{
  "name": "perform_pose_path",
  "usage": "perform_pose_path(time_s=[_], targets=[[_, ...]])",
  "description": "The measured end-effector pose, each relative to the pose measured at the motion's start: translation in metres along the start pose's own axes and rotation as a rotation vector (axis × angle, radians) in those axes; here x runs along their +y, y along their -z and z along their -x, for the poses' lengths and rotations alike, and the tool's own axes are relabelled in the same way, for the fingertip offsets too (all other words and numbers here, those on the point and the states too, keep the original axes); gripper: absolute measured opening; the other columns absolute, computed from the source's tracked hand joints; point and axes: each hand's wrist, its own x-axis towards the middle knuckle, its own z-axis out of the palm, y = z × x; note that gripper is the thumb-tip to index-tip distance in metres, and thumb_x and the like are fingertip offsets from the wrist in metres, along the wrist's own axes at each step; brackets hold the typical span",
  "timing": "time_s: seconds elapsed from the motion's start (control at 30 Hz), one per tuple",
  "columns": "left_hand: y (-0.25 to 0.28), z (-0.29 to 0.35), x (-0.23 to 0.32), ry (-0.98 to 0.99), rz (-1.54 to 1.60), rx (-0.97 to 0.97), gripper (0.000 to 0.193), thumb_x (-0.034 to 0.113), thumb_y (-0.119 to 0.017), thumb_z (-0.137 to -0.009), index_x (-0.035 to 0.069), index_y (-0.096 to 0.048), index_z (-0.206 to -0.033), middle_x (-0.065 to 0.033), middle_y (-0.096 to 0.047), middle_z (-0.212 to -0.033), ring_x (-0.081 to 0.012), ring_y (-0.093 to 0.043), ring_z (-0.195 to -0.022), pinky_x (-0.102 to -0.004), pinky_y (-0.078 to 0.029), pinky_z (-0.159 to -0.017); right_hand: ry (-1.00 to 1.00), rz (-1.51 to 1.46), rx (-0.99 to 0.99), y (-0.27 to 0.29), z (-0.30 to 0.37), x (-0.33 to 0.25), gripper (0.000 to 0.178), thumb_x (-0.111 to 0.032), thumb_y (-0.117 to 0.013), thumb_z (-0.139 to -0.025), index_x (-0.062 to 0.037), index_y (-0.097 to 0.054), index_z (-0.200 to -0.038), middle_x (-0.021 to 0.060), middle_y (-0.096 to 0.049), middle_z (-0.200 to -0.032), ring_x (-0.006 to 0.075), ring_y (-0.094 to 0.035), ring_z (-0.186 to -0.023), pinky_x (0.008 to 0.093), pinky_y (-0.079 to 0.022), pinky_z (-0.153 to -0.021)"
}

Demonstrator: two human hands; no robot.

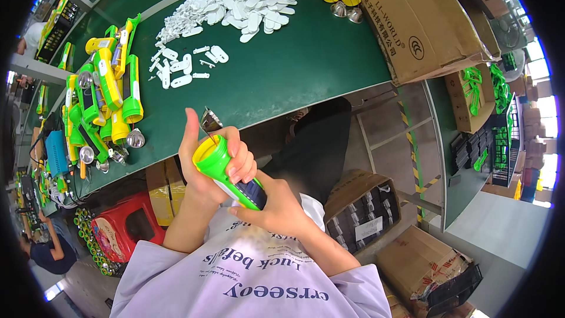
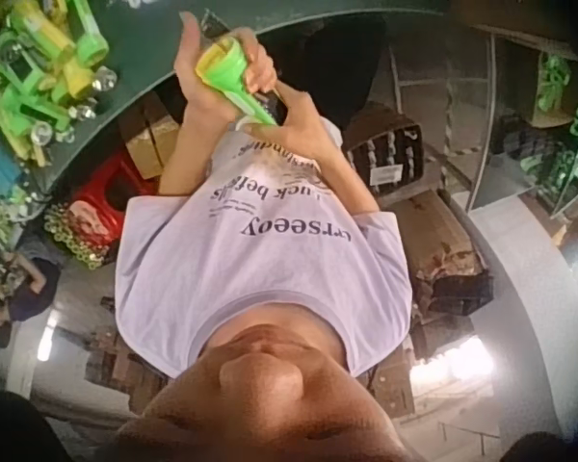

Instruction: The person assembles handheld flashlights on a workbench by inserting components, attaching plastic switch pieces, pressing the casing halves together by hand, turning on the lights, and placing finished flashlights onto a conveyor belt.

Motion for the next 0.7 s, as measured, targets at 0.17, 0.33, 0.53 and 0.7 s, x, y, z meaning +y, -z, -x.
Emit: perform_pose_path(time_s=[0.17,0.33,0.53,0.7], targets=[[-0.004,-0.003,-0.002,-0.086,-0.059,0.078,0.083,0.076,-0.019,-0.092,0.004,-0.055,-0.076,-0.0102,-0.05,-0.055,-0.0208,-0.045,-0.048,-0.0347,-0.04,-0.057,0.133,0.169,0.117,0.003,-0.005,0.005,0.056,-0.024,-0.08,-0.07,0.0037,-0.057,-0.113,0.0147,-0.066,-0.08,0.0221,-0.065,-0.069,0.033,-0.05,-0.066],[0.005,-0.006,0.001,-0.084,0.009,0.168,0.078,0.073,-0.024,-0.093,0.004,-0.058,-0.078,-0.0081,-0.05,-0.055,-0.0198,-0.046,-0.049,-0.034,-0.04,-0.058,0.051,0.181,0.124,-0.004,-0.009,0.0,0.053,-0.021,-0.08,-0.07,0.0025,-0.053,-0.109,0.0182,-0.066,-0.081,0.0265,-0.067,-0.071,0.0355,-0.051,-0.067],[0.009,-0.01,-0.002,-0.057,0.02,0.285,0.07,0.067,-0.032,-0.094,0.005,-0.06,-0.076,-0.0076,-0.049,-0.054,-0.0203,-0.046,-0.049,-0.0338,-0.04,-0.056,0.067,0.144,0.217,-0.015,-0.019,0.024,0.048,-0.019,-0.079,-0.07,0.0011,-0.051,-0.103,0.0161,-0.065,-0.076,0.0269,-0.067,-0.067,0.0346,-0.051,-0.067],[0.01,-0.012,-0.002,-0.038,-0.052,0.379,0.069,0.067,-0.036,-0.092,0.004,-0.06,-0.073,-0.0095,-0.05,-0.052,-0.022,-0.048,-0.048,-0.034,-0.041,-0.054,0.063,0.05,0.132,-0.01,-0.021,0.026,0.054,-0.021,-0.081,-0.069,0.0038,-0.055,-0.11,0.0138,-0.067,-0.079,0.0231,-0.067,-0.071,0.0346,-0.051,-0.069]])
